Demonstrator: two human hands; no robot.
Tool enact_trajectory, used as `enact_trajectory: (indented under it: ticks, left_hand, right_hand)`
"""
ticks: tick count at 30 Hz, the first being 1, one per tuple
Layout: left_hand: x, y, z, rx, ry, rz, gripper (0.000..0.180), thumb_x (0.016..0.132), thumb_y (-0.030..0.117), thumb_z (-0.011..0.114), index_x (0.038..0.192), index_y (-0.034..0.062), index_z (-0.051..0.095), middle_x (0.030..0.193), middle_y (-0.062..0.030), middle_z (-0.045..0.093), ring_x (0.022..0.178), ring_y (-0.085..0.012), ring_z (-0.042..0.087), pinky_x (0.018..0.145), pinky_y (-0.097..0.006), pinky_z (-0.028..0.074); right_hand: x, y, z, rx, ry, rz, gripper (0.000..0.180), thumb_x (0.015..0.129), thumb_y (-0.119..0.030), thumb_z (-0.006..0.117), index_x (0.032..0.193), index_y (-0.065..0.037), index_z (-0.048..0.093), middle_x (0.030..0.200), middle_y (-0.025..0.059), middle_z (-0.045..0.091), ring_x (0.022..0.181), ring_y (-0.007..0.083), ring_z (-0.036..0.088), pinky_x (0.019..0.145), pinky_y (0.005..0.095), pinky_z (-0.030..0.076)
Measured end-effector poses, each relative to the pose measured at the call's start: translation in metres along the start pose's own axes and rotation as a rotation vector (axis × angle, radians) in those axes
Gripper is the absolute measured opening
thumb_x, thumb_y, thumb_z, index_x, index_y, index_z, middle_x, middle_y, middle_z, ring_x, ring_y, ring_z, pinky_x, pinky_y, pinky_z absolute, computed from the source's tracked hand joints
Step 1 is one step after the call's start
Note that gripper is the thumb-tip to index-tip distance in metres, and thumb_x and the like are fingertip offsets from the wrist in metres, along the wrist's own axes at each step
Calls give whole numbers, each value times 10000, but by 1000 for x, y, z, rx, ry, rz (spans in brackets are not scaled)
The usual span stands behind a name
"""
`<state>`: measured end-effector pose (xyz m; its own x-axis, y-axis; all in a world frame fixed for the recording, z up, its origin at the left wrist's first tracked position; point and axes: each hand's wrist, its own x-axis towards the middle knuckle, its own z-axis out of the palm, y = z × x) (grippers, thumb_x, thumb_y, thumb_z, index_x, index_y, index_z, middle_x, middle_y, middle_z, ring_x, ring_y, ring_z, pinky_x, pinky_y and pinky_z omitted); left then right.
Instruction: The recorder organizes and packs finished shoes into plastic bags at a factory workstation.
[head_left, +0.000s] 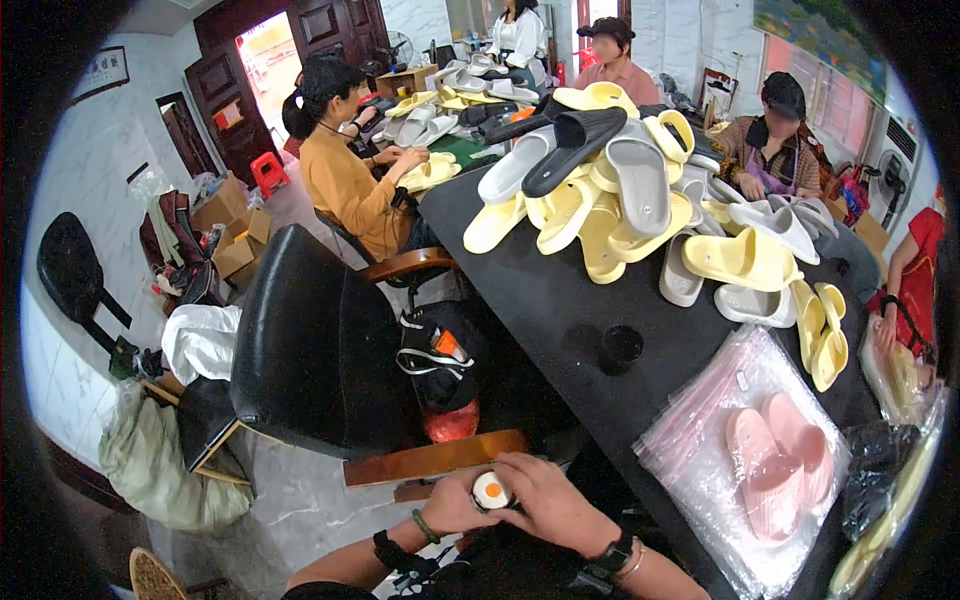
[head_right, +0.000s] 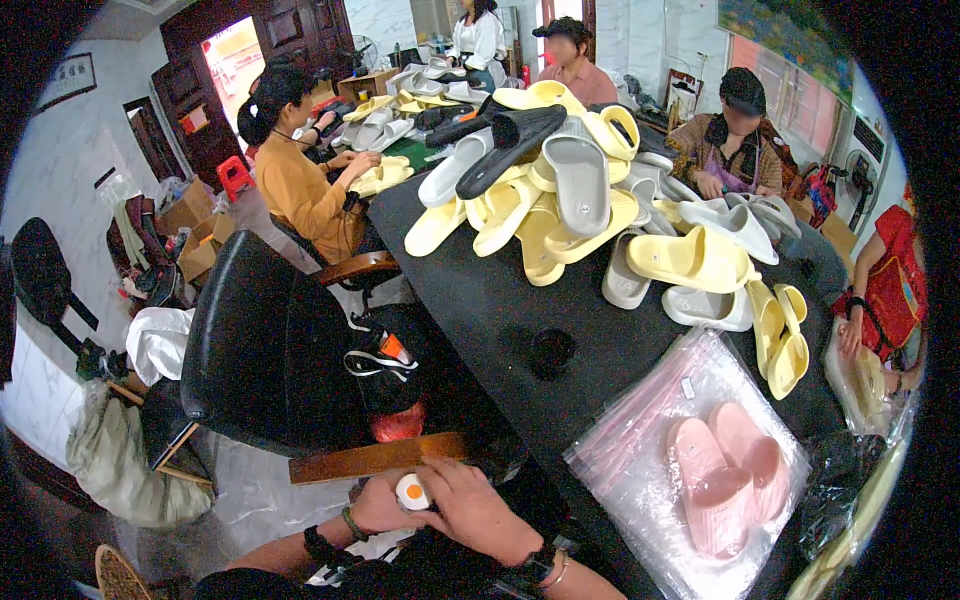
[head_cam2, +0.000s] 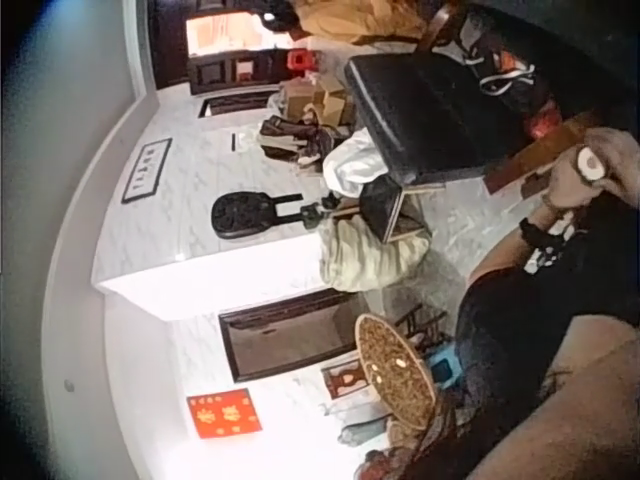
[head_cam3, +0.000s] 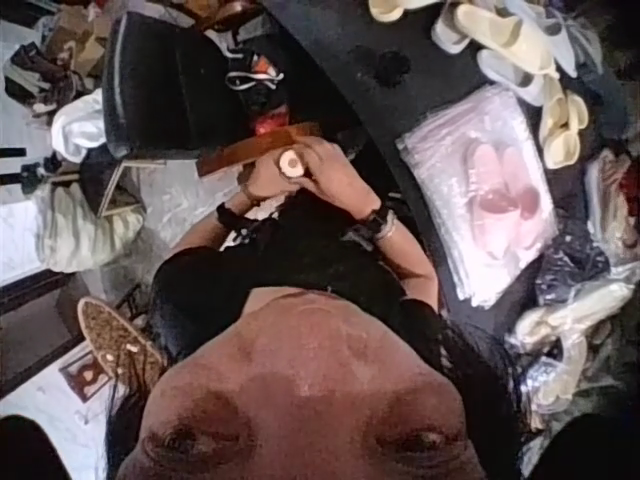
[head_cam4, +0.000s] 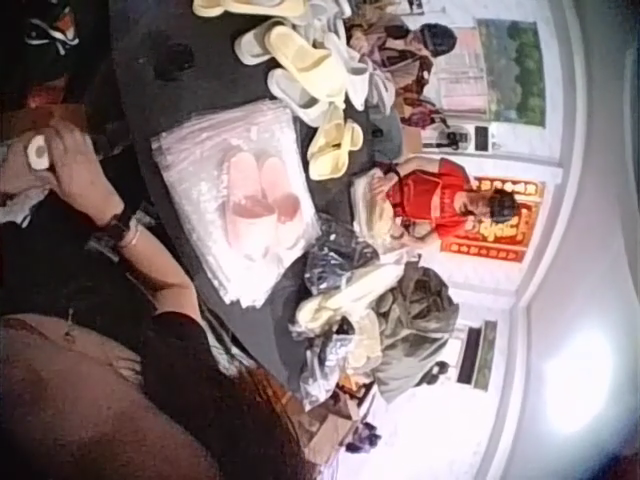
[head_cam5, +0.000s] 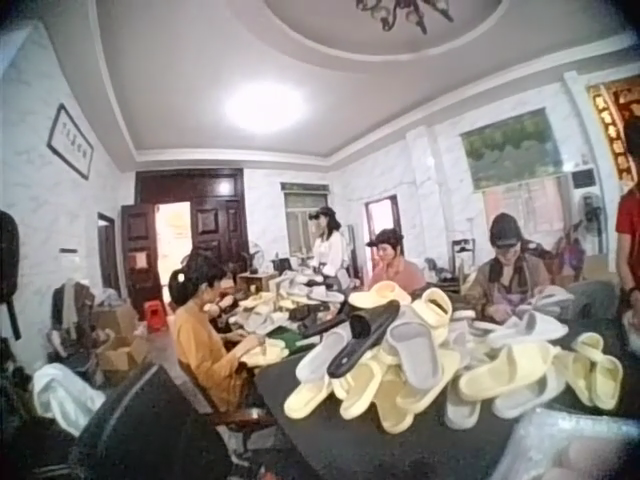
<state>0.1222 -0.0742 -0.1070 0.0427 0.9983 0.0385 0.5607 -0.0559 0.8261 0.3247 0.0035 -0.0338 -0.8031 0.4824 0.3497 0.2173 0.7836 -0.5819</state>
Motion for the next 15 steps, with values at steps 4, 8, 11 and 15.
enact_trajectory:
  ticks: [4, 8, 11, 15]
  left_hand:
    - [10, 14, -22, 8, 44, -87, 622, 647, 363, 882, 1124, 36, 651, 1052, -155, 703, 977, -297, 694, 861, -377, 546]
    - [27, 29, -52, 162, 253, 50, 560, 632, 400, 894, 989, 29, 673, 939, -111, 725, 843, -231, 715, 784, -350, 561]
    - [38, 33, -70, 108, 314, 110, 515, 641, 323, 903, 992, 20, 678, 909, -109, 722, 819, -236, 706, 776, -341, 558]
    - [54, 47, -99, 111, 393, -63, 444, 647, 268, 898, 960, 30, 693, 884, -71, 723, 786, -155, 676, 748, -320, 542]
  right_hand:
    - [-7, 6, -38, -47, 202, 24, 519, 797, -178, 772, 1224, -1, 536, 1338, 216, 506, 1203, 399, 516, 1011, 464, 434]
    - [-27, 22, -66, -237, 399, 209, 478, 762, -69, 761, 1191, -20, 554, 1366, 207, 489, 1250, 406, 483, 1052, 474, 407]
    - [-48, 39, -73, -349, 502, 338, 456, 773, -34, 733, 1191, -29, 551, 1423, 206, 438, 1313, 421, 419, 1087, 506, 362]
    - [-60, 48, -80, -454, 507, 494, 432, 807, -56, 711, 1203, -36, 540, 1444, 207, 410, 1357, 428, 357, 1106, 529, 324]
